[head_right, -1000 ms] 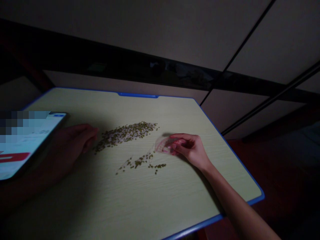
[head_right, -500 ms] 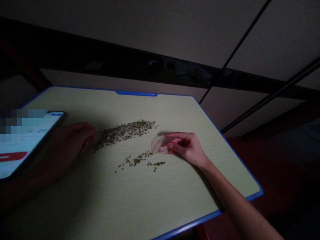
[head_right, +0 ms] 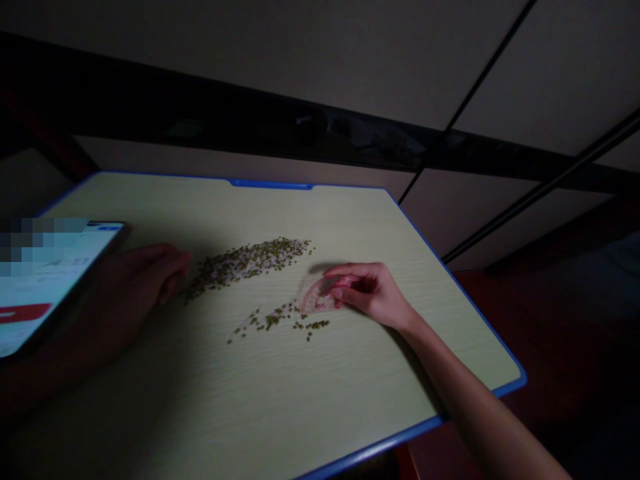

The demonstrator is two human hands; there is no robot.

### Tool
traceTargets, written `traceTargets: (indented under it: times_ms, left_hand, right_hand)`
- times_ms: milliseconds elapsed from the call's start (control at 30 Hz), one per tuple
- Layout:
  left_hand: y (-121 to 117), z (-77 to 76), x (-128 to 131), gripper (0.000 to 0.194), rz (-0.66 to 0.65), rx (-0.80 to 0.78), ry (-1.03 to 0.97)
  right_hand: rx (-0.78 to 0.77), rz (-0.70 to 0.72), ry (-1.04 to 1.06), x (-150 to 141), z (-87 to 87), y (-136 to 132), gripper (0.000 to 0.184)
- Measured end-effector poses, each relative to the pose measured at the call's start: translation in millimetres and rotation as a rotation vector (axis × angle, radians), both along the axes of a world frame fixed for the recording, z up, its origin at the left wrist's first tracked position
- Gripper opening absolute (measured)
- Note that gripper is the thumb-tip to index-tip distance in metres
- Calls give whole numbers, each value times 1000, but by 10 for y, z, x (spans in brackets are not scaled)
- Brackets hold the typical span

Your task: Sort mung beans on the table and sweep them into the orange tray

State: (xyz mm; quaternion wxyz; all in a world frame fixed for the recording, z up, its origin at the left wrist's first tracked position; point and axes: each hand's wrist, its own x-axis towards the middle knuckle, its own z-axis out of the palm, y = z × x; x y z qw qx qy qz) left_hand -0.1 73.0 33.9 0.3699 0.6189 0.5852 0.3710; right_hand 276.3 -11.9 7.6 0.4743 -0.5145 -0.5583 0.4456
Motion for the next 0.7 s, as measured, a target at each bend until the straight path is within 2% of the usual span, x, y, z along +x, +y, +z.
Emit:
traceTargets:
  times_ms: [333, 700]
  left_hand:
    - [-17, 39, 27, 27, 18, 4, -8]
    - [-22, 67, 48, 27, 35, -3, -11]
  right_hand:
    - [16, 78, 50, 29, -17, -4, 24]
    - [24, 191, 97, 56, -15, -29, 39]
